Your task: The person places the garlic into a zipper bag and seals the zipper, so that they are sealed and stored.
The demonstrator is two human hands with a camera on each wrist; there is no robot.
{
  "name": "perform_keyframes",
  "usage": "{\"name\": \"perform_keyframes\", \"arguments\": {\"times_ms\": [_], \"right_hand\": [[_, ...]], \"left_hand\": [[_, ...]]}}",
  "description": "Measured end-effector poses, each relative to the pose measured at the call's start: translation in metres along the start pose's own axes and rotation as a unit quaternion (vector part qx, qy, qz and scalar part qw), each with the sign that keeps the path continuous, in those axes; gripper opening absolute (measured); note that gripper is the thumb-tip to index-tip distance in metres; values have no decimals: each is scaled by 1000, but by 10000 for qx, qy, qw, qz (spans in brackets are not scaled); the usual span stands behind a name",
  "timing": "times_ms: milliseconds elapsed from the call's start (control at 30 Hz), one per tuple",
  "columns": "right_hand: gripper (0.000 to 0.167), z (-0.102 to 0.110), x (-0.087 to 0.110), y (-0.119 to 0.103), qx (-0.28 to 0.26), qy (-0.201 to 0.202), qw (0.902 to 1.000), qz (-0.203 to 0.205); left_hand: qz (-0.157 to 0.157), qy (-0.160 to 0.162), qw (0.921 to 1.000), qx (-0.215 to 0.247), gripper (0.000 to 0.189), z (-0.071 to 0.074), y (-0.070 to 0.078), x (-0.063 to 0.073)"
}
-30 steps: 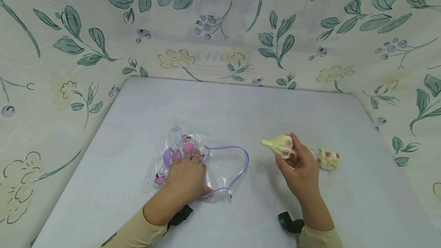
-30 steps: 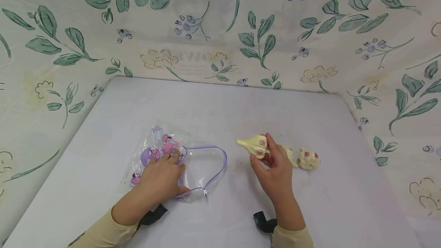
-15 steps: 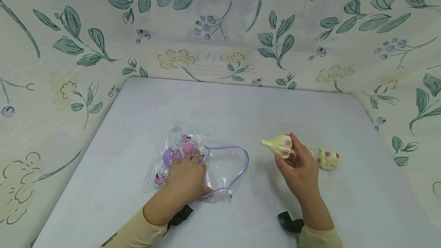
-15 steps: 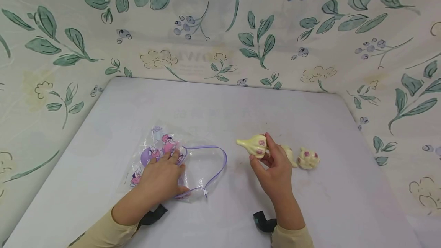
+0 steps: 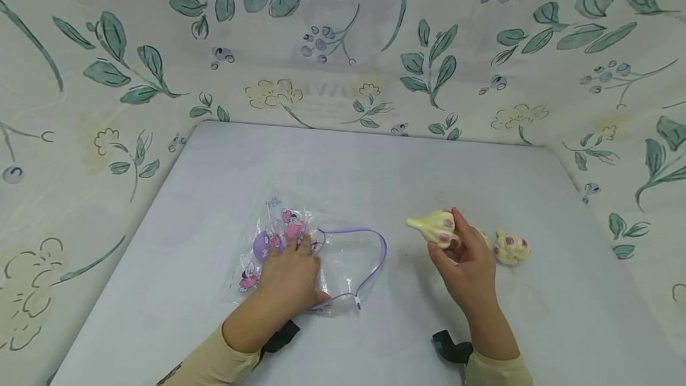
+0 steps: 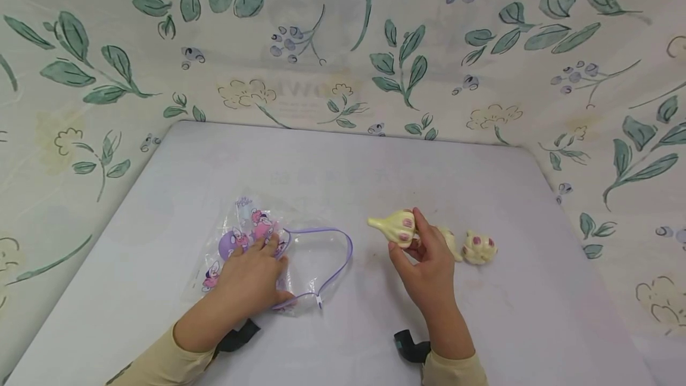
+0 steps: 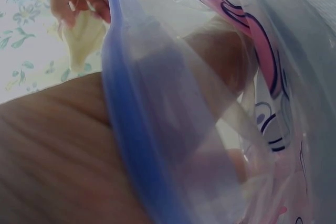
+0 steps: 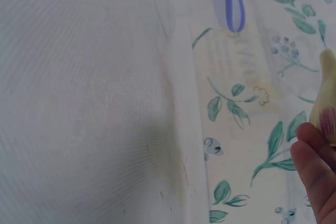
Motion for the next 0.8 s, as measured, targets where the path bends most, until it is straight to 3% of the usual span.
{"name": "perform_keyframes", "arguments": {"times_ms": [800], "right_hand": [[77, 0, 1, 0, 43, -13, 9999, -101]], "left_hand": [[18, -13, 10000, -43, 73, -1, 0, 0]]}}
Point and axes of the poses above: each hand's wrist, its own x-axis away from the middle knuckle, its own z-axis out of the back of the hand, y = z × x, the point moved 3 cm from there along -x, towards the middle knuckle
